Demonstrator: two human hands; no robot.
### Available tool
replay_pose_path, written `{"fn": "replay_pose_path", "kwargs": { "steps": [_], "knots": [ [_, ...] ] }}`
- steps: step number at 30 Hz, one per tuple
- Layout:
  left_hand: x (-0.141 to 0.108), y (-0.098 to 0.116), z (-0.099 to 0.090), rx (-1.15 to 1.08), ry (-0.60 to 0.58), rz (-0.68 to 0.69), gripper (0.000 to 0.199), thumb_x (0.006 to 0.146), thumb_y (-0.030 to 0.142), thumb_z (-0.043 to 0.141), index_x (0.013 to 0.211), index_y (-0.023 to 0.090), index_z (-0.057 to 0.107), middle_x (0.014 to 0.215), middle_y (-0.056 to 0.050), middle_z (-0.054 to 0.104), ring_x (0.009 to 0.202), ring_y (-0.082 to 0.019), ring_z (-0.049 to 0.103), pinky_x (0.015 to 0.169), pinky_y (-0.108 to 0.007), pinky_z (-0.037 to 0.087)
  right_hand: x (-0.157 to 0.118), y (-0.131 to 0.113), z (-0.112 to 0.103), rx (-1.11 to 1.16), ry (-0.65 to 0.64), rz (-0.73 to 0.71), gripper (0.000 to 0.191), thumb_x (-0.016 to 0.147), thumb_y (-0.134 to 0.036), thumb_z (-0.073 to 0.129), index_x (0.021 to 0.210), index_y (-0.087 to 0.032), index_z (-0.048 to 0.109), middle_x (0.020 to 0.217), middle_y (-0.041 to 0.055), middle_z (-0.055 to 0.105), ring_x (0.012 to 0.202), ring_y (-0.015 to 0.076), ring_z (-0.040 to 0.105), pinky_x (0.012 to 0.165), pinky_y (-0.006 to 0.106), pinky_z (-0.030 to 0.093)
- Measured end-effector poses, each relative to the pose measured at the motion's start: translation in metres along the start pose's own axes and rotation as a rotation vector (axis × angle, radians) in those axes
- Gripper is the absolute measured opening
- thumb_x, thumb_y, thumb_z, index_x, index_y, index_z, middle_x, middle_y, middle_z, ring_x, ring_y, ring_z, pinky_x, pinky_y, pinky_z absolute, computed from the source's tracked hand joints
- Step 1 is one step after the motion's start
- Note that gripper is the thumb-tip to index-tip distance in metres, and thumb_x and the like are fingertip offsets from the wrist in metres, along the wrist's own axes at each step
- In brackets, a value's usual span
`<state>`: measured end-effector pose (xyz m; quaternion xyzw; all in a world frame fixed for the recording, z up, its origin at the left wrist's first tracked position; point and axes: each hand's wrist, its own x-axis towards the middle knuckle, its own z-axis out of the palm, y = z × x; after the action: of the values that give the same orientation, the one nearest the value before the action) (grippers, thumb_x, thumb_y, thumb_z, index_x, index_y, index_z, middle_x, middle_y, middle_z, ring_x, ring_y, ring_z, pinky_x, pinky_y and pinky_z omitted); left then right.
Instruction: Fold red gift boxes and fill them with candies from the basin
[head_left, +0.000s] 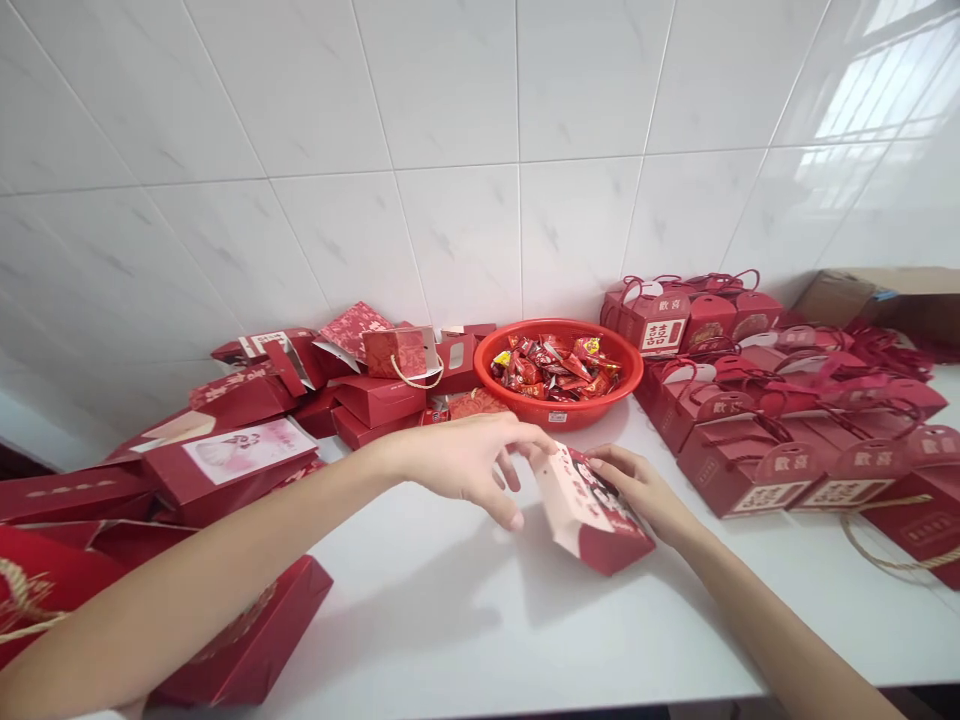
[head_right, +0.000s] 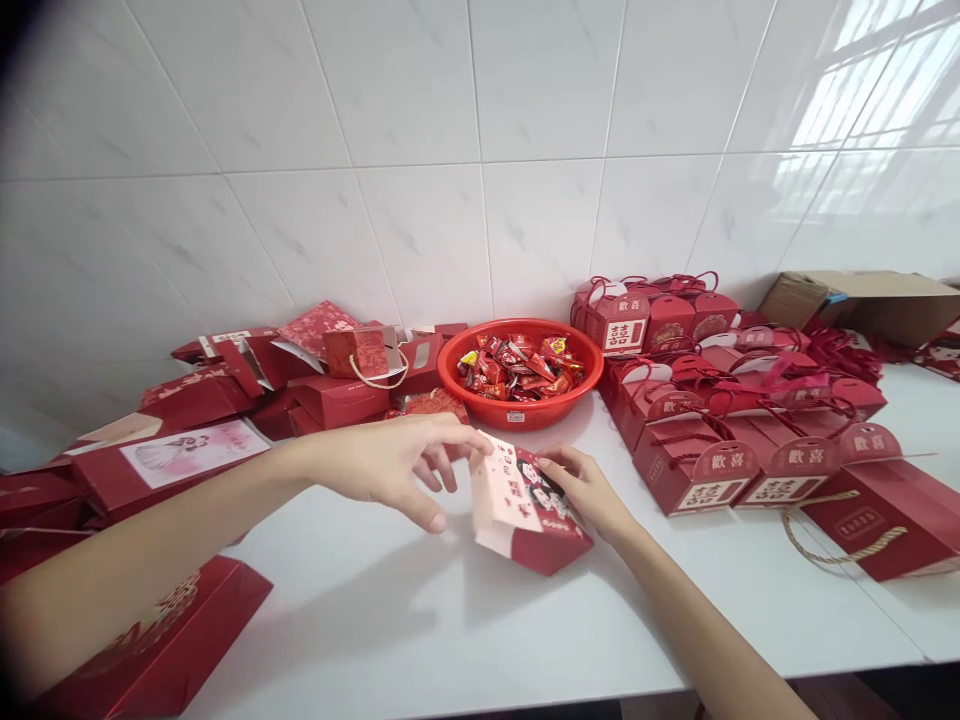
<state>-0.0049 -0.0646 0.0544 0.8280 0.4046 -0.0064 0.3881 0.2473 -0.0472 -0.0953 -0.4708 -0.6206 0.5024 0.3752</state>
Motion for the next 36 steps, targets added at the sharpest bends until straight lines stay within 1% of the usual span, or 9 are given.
{"fn": "replay_pose_path", "kwargs": {
  "steps": [4, 6, 11, 16, 21, 25, 28, 32, 36],
  "knots": [
    [0.003, 0.028, 0.014, 0.455, 0.138, 0.083, 0.028, 0.086, 0.022, 0.062, 0.113, 0.025, 0.067, 0.11, -0.005, 0.055, 0.087, -0.018, 0.064, 0.07, -0.027, 0.046, 0.002, 0.001, 0.004, 0.066, -0.01, 0.006, 0.049, 0.076, -0.064, 0.067, 0.091, -0.018, 0.07, 0.091, 0.0057, 0.073, 0.082, 0.0231, 0.065, 0.074, 0.033, 0.05],
    [0.008, 0.036, 0.02, 0.614, 0.2, 0.11, 0.017, 0.093, 0.025, 0.056, 0.101, 0.022, 0.071, 0.104, -0.005, 0.055, 0.08, -0.017, 0.06, 0.067, -0.028, 0.043, 0.002, 0.002, 0.006, 0.093, -0.014, 0.001, 0.051, 0.076, -0.065, 0.068, 0.094, -0.018, 0.07, 0.095, 0.0066, 0.073, 0.084, 0.0235, 0.065, 0.075, 0.034, 0.05],
    [0.025, 0.035, 0.019, 0.741, 0.319, 0.278, 0.03, 0.101, 0.027, 0.045, 0.095, 0.021, 0.074, 0.09, -0.005, 0.057, 0.082, -0.019, 0.056, 0.075, -0.03, 0.041, 0.002, 0.003, 0.004, 0.122, -0.011, -0.066, 0.059, 0.082, -0.072, 0.059, 0.103, -0.017, 0.07, 0.106, 0.0103, 0.073, 0.098, 0.0286, 0.066, 0.085, 0.039, 0.051],
    [0.043, 0.022, 0.013, 0.762, 0.41, 0.182, 0.038, 0.099, 0.022, 0.039, 0.08, 0.015, 0.071, 0.079, -0.008, 0.061, 0.075, -0.021, 0.056, 0.075, -0.034, 0.041, 0.001, 0.001, 0.0, 0.161, 0.023, -0.267, 0.067, 0.085, -0.079, 0.044, 0.11, -0.022, 0.066, 0.108, 0.0097, 0.071, 0.109, 0.0302, 0.064, 0.096, 0.042, 0.049],
    [0.06, 0.015, -0.004, 0.517, 0.378, 0.152, 0.036, 0.092, 0.022, 0.045, 0.062, 0.017, 0.064, 0.067, -0.005, 0.059, 0.063, -0.019, 0.053, 0.064, -0.032, 0.037, -0.003, -0.002, 0.009, 0.01, 0.092, -0.358, 0.051, 0.077, -0.064, 0.071, 0.103, -0.022, 0.061, 0.101, 0.0064, 0.069, 0.092, 0.0247, 0.065, 0.082, 0.035, 0.053],
    [0.079, 0.004, -0.028, 0.058, 0.029, 0.106, 0.027, 0.082, 0.031, 0.058, 0.06, 0.018, 0.067, 0.056, -0.001, 0.057, 0.052, -0.014, 0.047, 0.054, -0.029, 0.033, -0.005, 0.001, 0.017, -0.11, 0.143, -0.346, 0.04, 0.081, -0.053, 0.071, 0.104, -0.021, 0.061, 0.101, 0.0067, 0.071, 0.092, 0.0247, 0.065, 0.082, 0.035, 0.053],
    [0.093, -0.012, -0.036, -0.243, -0.2, 0.064, 0.026, 0.071, 0.042, 0.073, 0.063, 0.018, 0.074, 0.06, -0.002, 0.064, 0.056, -0.017, 0.054, 0.055, -0.028, 0.039, -0.006, 0.003, 0.018, -0.14, 0.129, -0.352, 0.041, 0.083, -0.05, 0.071, 0.109, -0.021, 0.061, 0.105, 0.007, 0.071, 0.095, 0.0253, 0.065, 0.085, 0.035, 0.053],
    [0.099, -0.032, -0.027, -0.429, -0.181, 0.081, 0.031, 0.067, 0.05, 0.079, 0.072, 0.019, 0.079, 0.069, -0.004, 0.072, 0.063, -0.018, 0.06, 0.06, -0.028, 0.044, -0.009, 0.001, 0.014, -0.116, 0.064, -0.355, 0.043, 0.081, -0.053, 0.072, 0.109, -0.021, 0.063, 0.105, 0.0075, 0.071, 0.095, 0.0261, 0.065, 0.084, 0.036, 0.053],
    [0.091, -0.038, -0.021, -0.401, -0.118, 0.118, 0.033, 0.073, 0.054, 0.077, 0.081, 0.022, 0.08, 0.08, -0.001, 0.074, 0.071, -0.017, 0.062, 0.065, -0.025, 0.045, -0.008, -0.013, -0.002, 0.031, 0.075, -0.434, 0.051, 0.085, -0.065, 0.06, 0.114, -0.023, 0.063, 0.112, 0.0093, 0.07, 0.102, 0.0284, 0.065, 0.089, 0.039, 0.052]
  ]
}}
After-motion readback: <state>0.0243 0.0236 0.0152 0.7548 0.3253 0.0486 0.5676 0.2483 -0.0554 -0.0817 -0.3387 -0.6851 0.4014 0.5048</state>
